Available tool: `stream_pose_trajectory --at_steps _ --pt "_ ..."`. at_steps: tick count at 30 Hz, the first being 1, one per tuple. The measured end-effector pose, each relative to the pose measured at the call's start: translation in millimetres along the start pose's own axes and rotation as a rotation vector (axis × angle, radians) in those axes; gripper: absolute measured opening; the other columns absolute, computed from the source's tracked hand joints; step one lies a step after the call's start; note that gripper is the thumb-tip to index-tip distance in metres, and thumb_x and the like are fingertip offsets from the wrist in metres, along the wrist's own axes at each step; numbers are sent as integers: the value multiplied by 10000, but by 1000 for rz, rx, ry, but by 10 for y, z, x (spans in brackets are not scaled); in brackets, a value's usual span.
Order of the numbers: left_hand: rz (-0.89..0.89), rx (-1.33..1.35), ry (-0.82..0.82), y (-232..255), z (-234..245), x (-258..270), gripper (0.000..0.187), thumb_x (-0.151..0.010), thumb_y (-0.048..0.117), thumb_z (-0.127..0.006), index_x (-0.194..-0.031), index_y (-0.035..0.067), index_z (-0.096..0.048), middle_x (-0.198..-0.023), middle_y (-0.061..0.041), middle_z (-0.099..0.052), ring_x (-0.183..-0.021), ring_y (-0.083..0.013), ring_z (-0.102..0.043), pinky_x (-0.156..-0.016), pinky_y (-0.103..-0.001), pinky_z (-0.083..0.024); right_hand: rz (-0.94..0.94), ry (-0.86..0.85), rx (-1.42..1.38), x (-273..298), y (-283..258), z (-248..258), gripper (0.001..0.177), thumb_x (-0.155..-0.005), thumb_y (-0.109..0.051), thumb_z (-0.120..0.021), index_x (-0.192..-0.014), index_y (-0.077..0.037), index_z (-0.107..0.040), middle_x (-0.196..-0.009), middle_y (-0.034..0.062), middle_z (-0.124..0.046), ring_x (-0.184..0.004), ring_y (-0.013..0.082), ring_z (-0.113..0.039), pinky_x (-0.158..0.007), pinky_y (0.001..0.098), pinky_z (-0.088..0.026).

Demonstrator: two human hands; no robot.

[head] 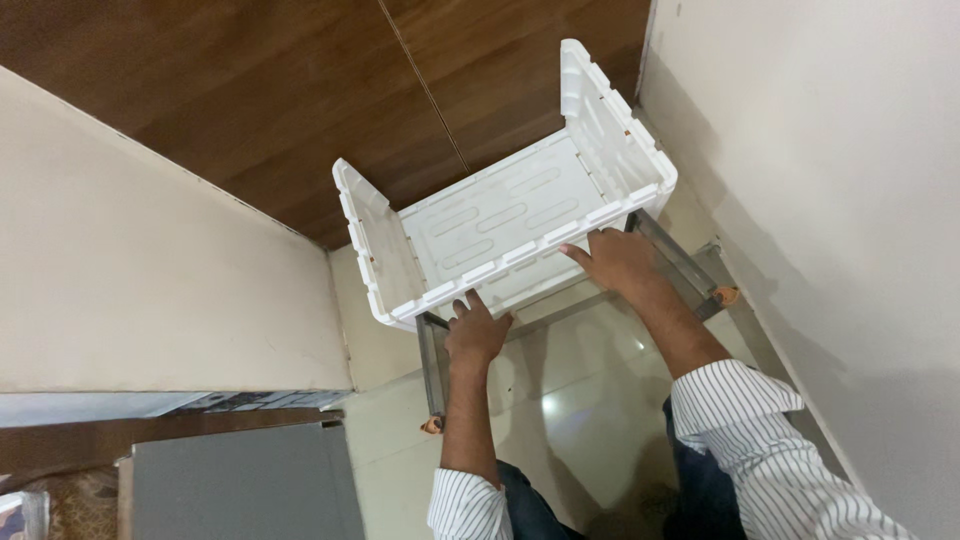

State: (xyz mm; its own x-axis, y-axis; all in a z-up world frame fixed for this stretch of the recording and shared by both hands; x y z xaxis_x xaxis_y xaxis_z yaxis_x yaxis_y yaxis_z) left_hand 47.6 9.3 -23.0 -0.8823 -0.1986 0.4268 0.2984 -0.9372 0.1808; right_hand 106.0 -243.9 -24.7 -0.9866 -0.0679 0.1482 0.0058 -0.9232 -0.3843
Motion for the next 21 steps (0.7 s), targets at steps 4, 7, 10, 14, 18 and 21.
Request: stream_pose_trajectory --at_steps 4,7,10,14,18,21 --pt "2 32 51 -26 -81 -137 910 -915 574 -664 -1552 43 -288 -1500 -248 -439 -1326 -439 -516 -1015 -572 -507 7 -120 -64 -182 99 -359 701 -964 -651 -510 -1123 -1 -717 -1073 219 -732 -1008 386 -717 -896 506 -562" --pt "-5 63 105 -78 -162 -264 873 -911 574 -662 -1505 13 -354 -1423 -249 -515 -1274 -433 -558 -991 -557 -521 -15 -98 -239 -368 222 -694 647 -946 -588 -599 -1183 5 -706 -1088 213 -744 -1020 367 -716 -916 464 -565" --pt "-17 87 138 -165 -291 -466 826 -923 570 -644 -1462 -13 -417 -1352 -265 -579 -1217 -433 -608 -983 -534 -532 -97 -15 -641 -621 375 -1116 564 -921 -427 -678 -1259 24 -647 -1099 172 -755 -1051 300 -711 -938 408 -549" --pt "-57 120 196 -325 -539 -833 757 -943 558 -638 -1393 -41 -525 -1299 -298 -622 -1204 -434 -619 -1019 -498 -509 -158 -61 -1618 -1050 475 -1703 445 -958 -173 -670 -1323 56 -559 -1233 151 -615 -1143 276 -576 -1025 405 -513" --pt "-212 286 282 -409 -692 -1033 686 -925 503 -672 -1312 -60 -612 -1310 -292 -635 -1241 -409 -605 -1061 -458 -482 -524 -136 -2126 -1249 484 -2019 420 -1050 -201 -587 -1406 1 -488 -1375 219 -462 -1193 323 -469 -1040 467 -497" --pt "-295 386 311 -452 -742 -1057 639 -915 443 -684 -1314 -52 -625 -1316 -267 -645 -1237 -388 -618 -1054 -444 -489 -475 -188 -2033 -1292 427 -2015 460 -1011 -281 -560 -1418 -78 -494 -1497 253 -329 -1358 361 -338 -1133 484 -380"
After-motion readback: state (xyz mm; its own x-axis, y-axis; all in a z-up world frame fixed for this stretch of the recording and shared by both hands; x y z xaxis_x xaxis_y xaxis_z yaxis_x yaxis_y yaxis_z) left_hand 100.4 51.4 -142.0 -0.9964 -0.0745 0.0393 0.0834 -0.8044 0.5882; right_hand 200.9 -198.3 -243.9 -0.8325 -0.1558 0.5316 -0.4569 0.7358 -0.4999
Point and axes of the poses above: each hand's wrist, its own x-axis away from the middle knuckle, its own z-axis out of the back of the hand, y = z × x, the point moved 5 cm from there along -x, towards the middle knuckle
